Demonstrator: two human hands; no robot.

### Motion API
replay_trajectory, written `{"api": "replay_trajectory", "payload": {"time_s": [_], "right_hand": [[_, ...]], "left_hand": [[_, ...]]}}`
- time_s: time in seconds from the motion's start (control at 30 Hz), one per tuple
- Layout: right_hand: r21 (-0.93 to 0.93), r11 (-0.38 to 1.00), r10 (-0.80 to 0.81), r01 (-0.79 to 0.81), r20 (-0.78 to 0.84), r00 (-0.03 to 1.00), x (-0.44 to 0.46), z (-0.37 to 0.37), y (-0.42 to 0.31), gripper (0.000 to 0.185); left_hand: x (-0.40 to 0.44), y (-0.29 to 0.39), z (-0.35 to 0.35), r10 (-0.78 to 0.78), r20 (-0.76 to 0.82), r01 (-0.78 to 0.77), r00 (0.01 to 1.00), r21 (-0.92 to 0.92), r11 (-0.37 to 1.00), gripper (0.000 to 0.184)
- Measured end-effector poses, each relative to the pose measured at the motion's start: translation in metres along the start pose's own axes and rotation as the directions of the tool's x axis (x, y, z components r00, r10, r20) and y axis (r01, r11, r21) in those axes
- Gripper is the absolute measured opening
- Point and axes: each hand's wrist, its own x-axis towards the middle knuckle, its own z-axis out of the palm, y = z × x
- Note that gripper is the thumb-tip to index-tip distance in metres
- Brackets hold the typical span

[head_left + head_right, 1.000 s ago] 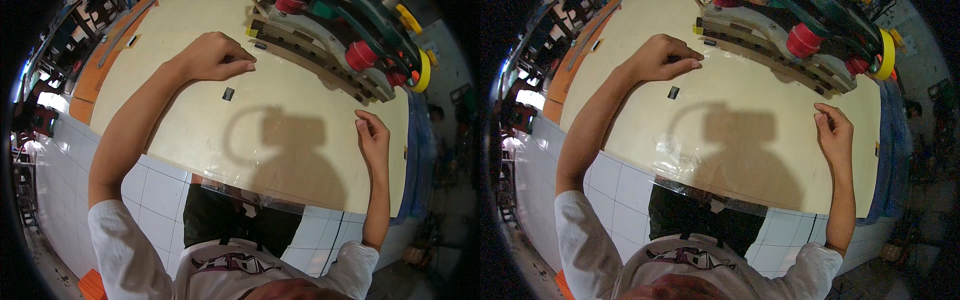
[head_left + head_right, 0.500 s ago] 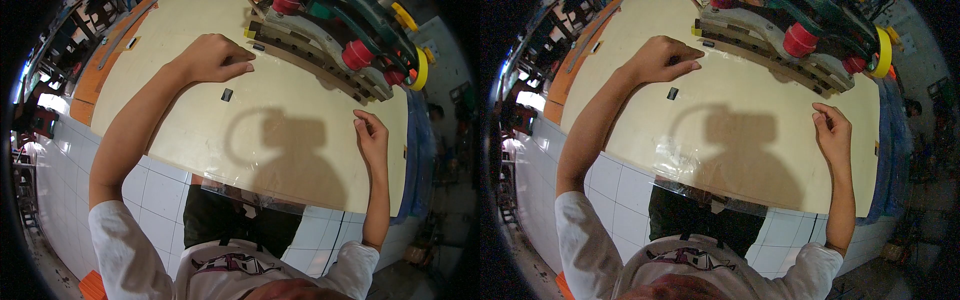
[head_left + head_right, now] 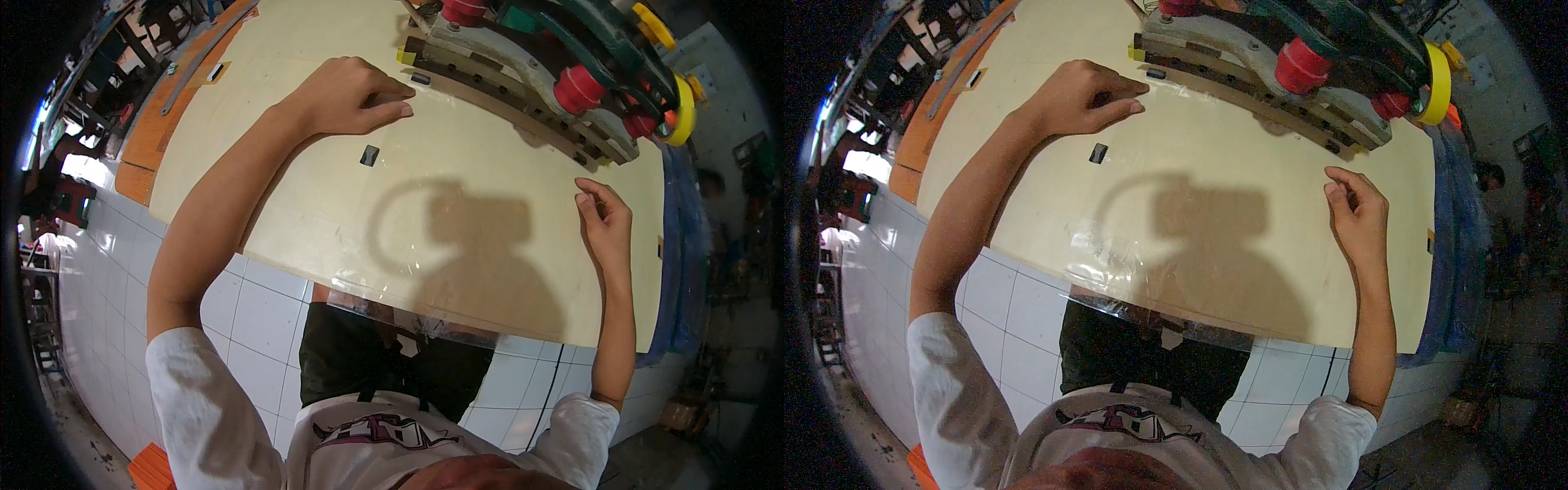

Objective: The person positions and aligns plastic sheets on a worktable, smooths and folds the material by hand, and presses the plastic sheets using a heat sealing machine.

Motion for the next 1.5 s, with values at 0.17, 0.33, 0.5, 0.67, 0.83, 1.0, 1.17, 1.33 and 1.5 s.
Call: {"api": "replay_trajectory", "payload": {"time_s": [0.17, 0.33, 0.5, 0.67, 0.83, 1.0, 1.17, 1.33, 1.5], "right_hand": [[-0.064, 0.998, 0.002, 0.0, 0.037, 0.999, 0.0, -0.003, -0.004, 0.022], [-0.041, 0.998, -0.055, 0.053, -0.035, 0.998, -0.001, 0.0, -0.003, 0.019], [-0.031, 0.999, 0.022, -0.023, -0.012, 1.0, -0.001, -0.001, -0.001, 0.02], [-0.016, 1.0, 0.021, -0.022, -0.014, 1.0, 0.0, -0.001, 0.0, 0.02], [-0.056, 0.998, -0.024, 0.022, -0.036, 0.999, 0.0, 0.0, 0.003, 0.021], [-0.283, 0.959, -0.034, 0.023, -0.033, 0.999, -0.005, -0.007, -0.01, 0.025], [-0.323, 0.946, 0.019, -0.018, 0.0, 1.0, -0.007, -0.011, -0.013, 0.03], [-0.337, 0.941, 0.016, -0.012, 0.008, 1.0, -0.005, -0.01, -0.009, 0.032], [-0.335, 0.942, 0.015, -0.014, -0.002, 1.0, -0.005, -0.01, -0.008, 0.032]], "left_hand": [[-0.001, 0.0, 0.0, 0.011, -0.007, -0.011, 1.0, -0.012, 1.0, 0.034], [-0.001, 0.002, -0.001, 0.051, -0.06, -0.054, 0.997, -0.054, 0.997, 0.034], [0.001, 0.007, -0.002, -0.006, -0.029, 0.004, 1.0, -0.071, 0.997, 0.032], [0.002, 0.011, -0.004, -0.089, 0.032, 0.091, 0.996, -0.058, 0.994, 0.031], [0.002, 0.007, 0.001, -0.052, -0.016, 0.051, 0.999, -0.057, 0.997, 0.032], [0.001, 0.006, 0.003, -0.022, -0.065, 0.019, 0.998, -0.047, 0.999, 0.032], [0.001, 0.002, 0.006, 0.019, -0.077, -0.022, 0.997, -0.044, 0.999, 0.03], [0.001, 0.004, 0.005, 0.025, -0.097, -0.033, 0.995, -0.076, 0.997, 0.031], [0.0, 0.004, 0.003, 0.011, -0.076, -0.015, 0.997, -0.049, 0.999, 0.031]]}}
